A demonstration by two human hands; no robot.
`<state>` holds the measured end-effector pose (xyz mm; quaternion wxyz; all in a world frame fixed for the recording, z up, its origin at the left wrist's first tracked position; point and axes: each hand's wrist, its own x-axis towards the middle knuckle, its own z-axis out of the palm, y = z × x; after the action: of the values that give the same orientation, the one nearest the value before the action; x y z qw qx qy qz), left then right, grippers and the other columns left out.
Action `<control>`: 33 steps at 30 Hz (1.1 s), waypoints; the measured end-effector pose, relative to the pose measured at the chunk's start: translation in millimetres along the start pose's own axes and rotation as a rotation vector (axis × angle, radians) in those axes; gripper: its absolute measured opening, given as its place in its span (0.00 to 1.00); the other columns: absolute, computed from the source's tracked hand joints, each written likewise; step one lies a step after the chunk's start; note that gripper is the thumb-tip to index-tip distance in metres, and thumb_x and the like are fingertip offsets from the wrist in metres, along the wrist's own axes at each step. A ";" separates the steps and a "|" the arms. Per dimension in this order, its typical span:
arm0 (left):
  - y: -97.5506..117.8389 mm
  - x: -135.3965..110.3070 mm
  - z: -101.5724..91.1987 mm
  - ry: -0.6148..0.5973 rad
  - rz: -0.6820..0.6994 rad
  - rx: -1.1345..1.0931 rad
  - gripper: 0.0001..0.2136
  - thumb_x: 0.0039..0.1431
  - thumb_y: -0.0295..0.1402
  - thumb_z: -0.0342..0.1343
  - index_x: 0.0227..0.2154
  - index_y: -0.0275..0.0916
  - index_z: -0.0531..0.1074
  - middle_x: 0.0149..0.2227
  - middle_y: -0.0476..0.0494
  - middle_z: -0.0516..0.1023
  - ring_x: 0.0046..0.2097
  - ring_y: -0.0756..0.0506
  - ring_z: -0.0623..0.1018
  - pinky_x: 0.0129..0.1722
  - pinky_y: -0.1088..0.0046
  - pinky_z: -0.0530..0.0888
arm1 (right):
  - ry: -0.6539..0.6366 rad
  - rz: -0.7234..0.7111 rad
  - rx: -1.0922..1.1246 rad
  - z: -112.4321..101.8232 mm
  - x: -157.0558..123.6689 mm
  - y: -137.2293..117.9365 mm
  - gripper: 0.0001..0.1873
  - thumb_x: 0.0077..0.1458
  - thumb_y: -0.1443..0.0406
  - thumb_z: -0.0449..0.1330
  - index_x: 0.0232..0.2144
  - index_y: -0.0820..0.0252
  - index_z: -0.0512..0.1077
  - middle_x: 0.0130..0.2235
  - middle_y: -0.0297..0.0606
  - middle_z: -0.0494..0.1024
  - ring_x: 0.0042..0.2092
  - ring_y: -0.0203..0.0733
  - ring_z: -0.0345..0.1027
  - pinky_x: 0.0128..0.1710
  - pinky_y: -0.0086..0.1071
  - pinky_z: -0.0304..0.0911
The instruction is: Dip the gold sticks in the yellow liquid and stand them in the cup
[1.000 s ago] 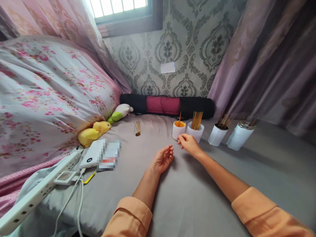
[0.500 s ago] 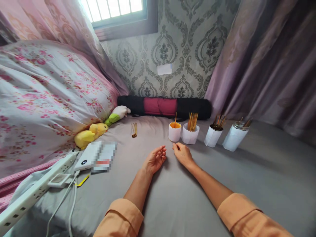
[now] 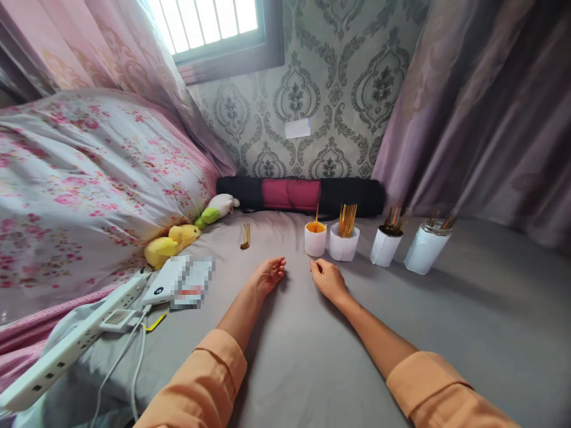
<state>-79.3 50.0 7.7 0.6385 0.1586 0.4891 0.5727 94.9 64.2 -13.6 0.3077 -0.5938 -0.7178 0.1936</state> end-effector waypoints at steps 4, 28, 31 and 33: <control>12.7 12.0 -7.1 0.080 0.055 0.113 0.03 0.49 0.20 0.54 0.25 0.32 0.67 0.21 0.47 0.69 0.18 0.57 0.67 0.15 0.84 0.62 | -0.002 -0.007 0.003 0.9 1.2 1.4 0.17 0.56 0.57 0.46 0.27 0.56 0.72 0.29 0.38 0.77 0.31 0.38 0.67 0.26 0.26 0.49; 92.6 57.0 -70.3 0.598 0.438 1.075 0.06 0.43 0.26 0.54 0.28 0.34 0.72 0.23 0.43 0.72 0.28 0.47 0.72 0.24 0.76 0.64 | -0.008 -0.011 -0.020 -0.6 -0.8 -0.7 0.17 0.57 0.57 0.46 0.25 0.57 0.70 0.25 0.36 0.74 0.28 0.35 0.63 0.25 0.27 0.46; 99.5 59.5 -74.7 0.637 0.449 1.181 0.08 0.43 0.26 0.53 0.29 0.34 0.73 0.26 0.41 0.74 0.32 0.45 0.74 0.28 0.74 0.66 | -0.013 -0.007 -0.024 -0.2 -0.8 -0.2 0.17 0.57 0.57 0.46 0.25 0.57 0.69 0.25 0.36 0.74 0.28 0.35 0.62 0.25 0.27 0.45; 102.3 60.7 -76.7 0.642 0.458 1.246 0.08 0.44 0.27 0.53 0.29 0.35 0.74 0.28 0.40 0.76 0.35 0.44 0.74 0.32 0.73 0.67 | -0.017 -0.007 -0.025 0.2 -0.7 0.2 0.18 0.57 0.57 0.46 0.25 0.57 0.69 0.25 0.35 0.73 0.28 0.35 0.63 0.25 0.27 0.45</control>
<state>-208.2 106.4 22.6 0.1198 0.4145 0.8412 0.3259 95.0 63.6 -14.0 0.2947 -0.5934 -0.7249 0.1887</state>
